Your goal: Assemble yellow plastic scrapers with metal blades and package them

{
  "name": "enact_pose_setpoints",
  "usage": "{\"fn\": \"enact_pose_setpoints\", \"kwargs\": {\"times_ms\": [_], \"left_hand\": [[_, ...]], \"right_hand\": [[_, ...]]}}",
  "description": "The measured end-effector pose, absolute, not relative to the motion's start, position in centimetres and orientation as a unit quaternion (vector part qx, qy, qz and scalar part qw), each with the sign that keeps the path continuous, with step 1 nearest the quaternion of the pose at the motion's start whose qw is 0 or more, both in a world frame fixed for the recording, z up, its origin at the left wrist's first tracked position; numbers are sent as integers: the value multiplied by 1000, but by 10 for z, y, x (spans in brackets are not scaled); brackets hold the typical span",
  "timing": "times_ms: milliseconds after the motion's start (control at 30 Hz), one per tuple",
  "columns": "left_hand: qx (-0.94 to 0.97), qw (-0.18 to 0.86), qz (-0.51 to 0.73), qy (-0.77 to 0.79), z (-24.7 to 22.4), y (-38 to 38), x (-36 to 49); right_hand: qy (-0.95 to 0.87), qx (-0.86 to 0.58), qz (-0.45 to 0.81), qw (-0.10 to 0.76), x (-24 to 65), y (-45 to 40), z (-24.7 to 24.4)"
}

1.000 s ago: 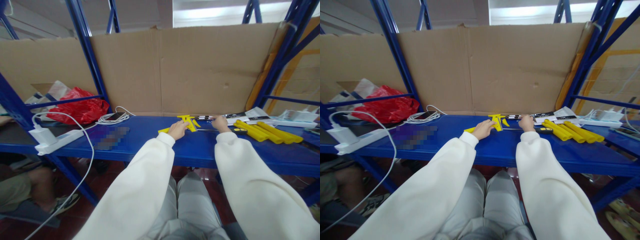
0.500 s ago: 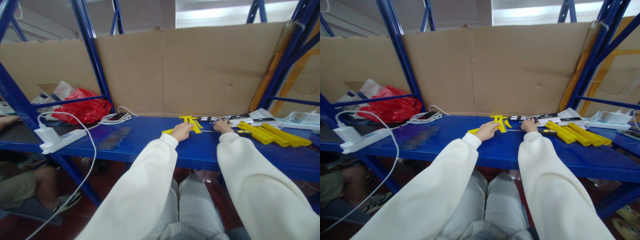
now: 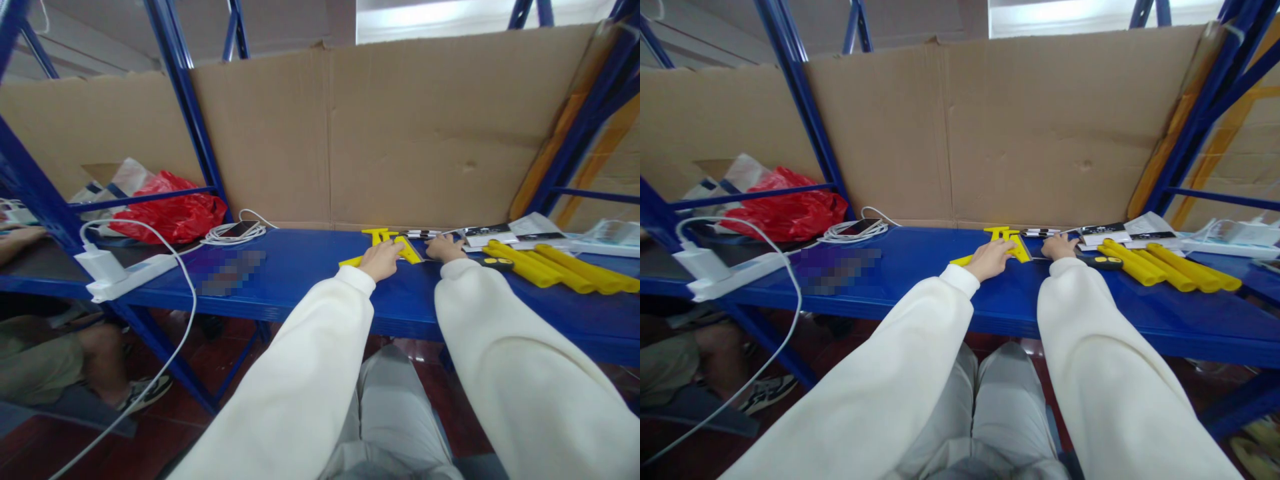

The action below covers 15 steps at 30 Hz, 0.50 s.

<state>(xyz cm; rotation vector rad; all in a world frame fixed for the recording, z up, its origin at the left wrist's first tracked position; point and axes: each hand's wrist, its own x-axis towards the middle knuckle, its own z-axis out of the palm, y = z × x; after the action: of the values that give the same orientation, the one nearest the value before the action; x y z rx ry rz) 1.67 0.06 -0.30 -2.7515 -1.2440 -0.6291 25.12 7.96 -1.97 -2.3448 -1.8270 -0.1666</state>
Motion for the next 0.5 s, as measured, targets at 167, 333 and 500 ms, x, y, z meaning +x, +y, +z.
{"fn": "enact_pose_setpoints", "kwargs": {"times_ms": [167, 333, 500], "left_hand": [[-888, 22, -196, -416, -2, -2, 11], [-891, 26, -195, -409, -4, -2, 10], [-896, 31, -185, -402, -5, 1, 9]], "right_hand": [[-628, -763, -106, 110, 241, 73, -14], [-570, -813, -4, 117, 232, 70, -6], [-580, -787, 12, 210, 239, 73, -8]]}}
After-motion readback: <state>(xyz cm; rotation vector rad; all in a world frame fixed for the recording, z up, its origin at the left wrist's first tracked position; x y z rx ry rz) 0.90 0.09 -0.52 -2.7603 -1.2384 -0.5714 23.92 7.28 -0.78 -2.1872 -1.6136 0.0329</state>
